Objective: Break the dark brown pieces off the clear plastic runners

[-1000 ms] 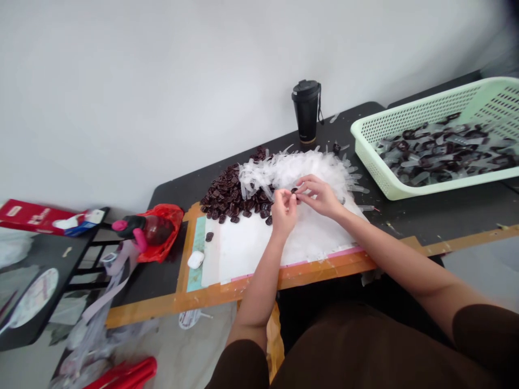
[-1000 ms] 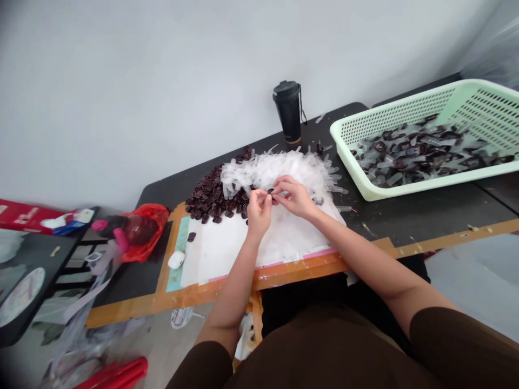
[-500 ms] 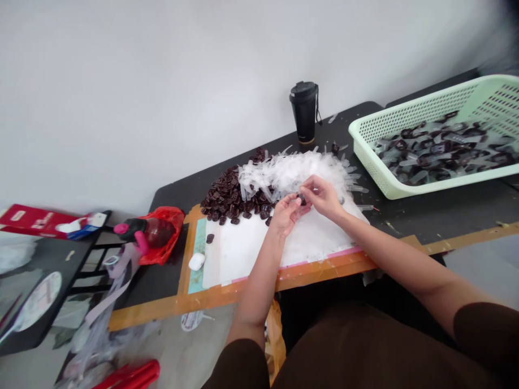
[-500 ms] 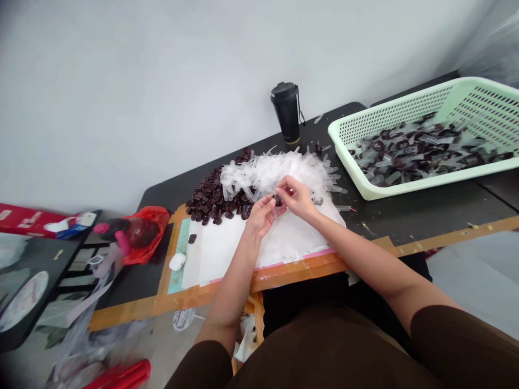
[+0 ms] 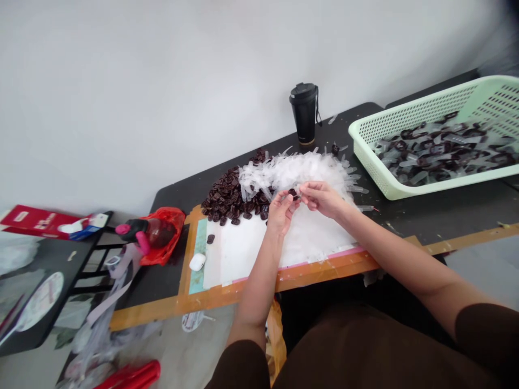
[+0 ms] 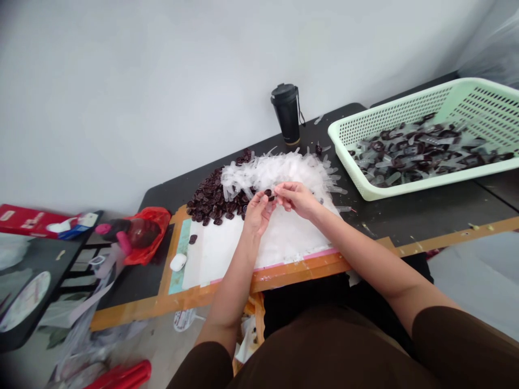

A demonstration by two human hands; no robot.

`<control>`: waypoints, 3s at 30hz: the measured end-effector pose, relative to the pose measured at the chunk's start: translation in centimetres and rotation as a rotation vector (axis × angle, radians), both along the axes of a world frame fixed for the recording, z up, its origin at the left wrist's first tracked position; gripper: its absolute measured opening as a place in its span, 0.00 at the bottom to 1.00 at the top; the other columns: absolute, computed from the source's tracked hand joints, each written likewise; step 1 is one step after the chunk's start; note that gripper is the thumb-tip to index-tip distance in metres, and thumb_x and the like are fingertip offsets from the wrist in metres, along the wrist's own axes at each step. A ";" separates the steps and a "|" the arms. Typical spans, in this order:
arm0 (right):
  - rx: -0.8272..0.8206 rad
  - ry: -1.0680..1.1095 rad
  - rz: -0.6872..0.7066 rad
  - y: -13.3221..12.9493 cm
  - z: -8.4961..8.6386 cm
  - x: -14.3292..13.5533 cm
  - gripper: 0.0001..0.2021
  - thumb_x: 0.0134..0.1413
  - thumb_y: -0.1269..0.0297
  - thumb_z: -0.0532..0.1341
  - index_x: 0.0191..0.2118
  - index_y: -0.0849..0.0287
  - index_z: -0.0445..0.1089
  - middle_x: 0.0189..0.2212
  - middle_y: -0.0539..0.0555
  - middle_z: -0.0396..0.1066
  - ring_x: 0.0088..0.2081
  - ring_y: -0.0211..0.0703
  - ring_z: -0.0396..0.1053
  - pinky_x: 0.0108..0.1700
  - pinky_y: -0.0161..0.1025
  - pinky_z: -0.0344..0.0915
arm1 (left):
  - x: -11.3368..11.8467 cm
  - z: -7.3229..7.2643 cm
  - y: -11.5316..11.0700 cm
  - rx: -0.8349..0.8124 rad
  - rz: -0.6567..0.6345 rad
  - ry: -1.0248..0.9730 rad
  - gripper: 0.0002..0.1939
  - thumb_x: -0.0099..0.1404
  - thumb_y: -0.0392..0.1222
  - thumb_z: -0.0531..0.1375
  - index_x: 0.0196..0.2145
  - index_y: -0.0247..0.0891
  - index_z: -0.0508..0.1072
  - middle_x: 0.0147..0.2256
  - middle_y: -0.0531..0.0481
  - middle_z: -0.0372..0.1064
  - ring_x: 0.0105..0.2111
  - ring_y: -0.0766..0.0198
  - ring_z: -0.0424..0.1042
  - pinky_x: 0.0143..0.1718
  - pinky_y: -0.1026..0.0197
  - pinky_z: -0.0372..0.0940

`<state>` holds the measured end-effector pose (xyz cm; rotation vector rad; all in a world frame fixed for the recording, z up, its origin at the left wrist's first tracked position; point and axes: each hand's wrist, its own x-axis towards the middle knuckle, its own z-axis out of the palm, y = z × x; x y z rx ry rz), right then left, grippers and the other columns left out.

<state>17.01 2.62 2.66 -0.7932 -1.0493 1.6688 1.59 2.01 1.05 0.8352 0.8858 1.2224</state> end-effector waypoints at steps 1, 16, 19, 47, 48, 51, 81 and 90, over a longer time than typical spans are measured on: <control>-0.022 -0.003 0.036 0.0 0.0 0.0 0.16 0.45 0.51 0.68 0.28 0.60 0.69 0.19 0.48 0.67 0.16 0.29 0.56 0.17 0.31 0.53 | 0.0 -0.1 0.0 0.017 0.012 -0.007 0.18 0.51 0.47 0.70 0.36 0.39 0.70 0.33 0.52 0.76 0.30 0.67 0.76 0.39 0.60 0.70; -0.085 0.041 0.041 0.1 -0.5 -0.3 0.16 0.43 0.55 0.70 0.24 0.62 0.68 0.19 0.47 0.66 0.18 0.27 0.59 0.20 0.28 0.56 | -0.1 -0.4 0.2 0.201 0.080 0.094 0.14 0.47 0.42 0.72 0.30 0.38 0.73 0.34 0.51 0.76 0.37 0.63 0.75 0.46 0.56 0.66; -0.072 0.010 0.059 0.2 -0.7 -0.3 0.15 0.44 0.55 0.70 0.25 0.62 0.69 0.18 0.46 0.64 0.18 0.28 0.58 0.19 0.28 0.55 | 0.0 -0.5 0.2 0.236 0.091 0.071 0.12 0.49 0.41 0.71 0.30 0.38 0.74 0.37 0.50 0.77 0.40 0.62 0.75 0.49 0.56 0.65; -0.055 0.176 -0.016 0.2 -1.2 -1.0 0.14 0.48 0.57 0.69 0.28 0.61 0.67 0.20 0.46 0.67 0.19 0.29 0.61 0.22 0.29 0.57 | 0.2 -0.2 0.0 0.202 0.150 0.088 0.13 0.50 0.44 0.71 0.28 0.37 0.72 0.26 0.55 0.71 0.29 0.69 0.72 0.38 0.62 0.67; -0.064 0.167 -0.046 0.3 -1.3 -1.0 0.14 0.48 0.57 0.69 0.27 0.61 0.67 0.20 0.46 0.67 0.18 0.29 0.61 0.22 0.30 0.57 | 0.3 -0.1 -0.1 0.181 0.137 0.065 0.14 0.49 0.44 0.71 0.27 0.36 0.71 0.26 0.55 0.71 0.29 0.69 0.72 0.38 0.61 0.67; -0.082 0.177 -0.071 0.3 -1.4 -1.0 0.14 0.46 0.58 0.70 0.26 0.61 0.68 0.21 0.48 0.70 0.19 0.29 0.63 0.23 0.30 0.59 | 0.4 0.0 -0.2 0.123 0.113 0.010 0.14 0.49 0.44 0.71 0.27 0.36 0.71 0.27 0.55 0.72 0.29 0.69 0.73 0.39 0.61 0.68; 0.125 -0.234 -0.314 -0.4 -0.6 -1.5 0.19 0.46 0.49 0.67 0.26 0.61 0.67 0.18 0.49 0.67 0.16 0.31 0.61 0.18 0.32 0.57 | 0.5 -0.6 0.1 0.167 0.137 0.106 0.15 0.48 0.45 0.71 0.27 0.36 0.70 0.29 0.54 0.70 0.31 0.68 0.71 0.40 0.61 0.66; 0.056 -0.211 -0.384 -0.4 -0.8 -1.8 0.20 0.44 0.46 0.68 0.25 0.60 0.67 0.17 0.50 0.67 0.15 0.32 0.60 0.17 0.32 0.57 | 0.6 -0.4 -0.1 0.234 0.159 0.185 0.14 0.48 0.42 0.71 0.31 0.38 0.73 0.32 0.52 0.73 0.37 0.65 0.73 0.44 0.60 0.66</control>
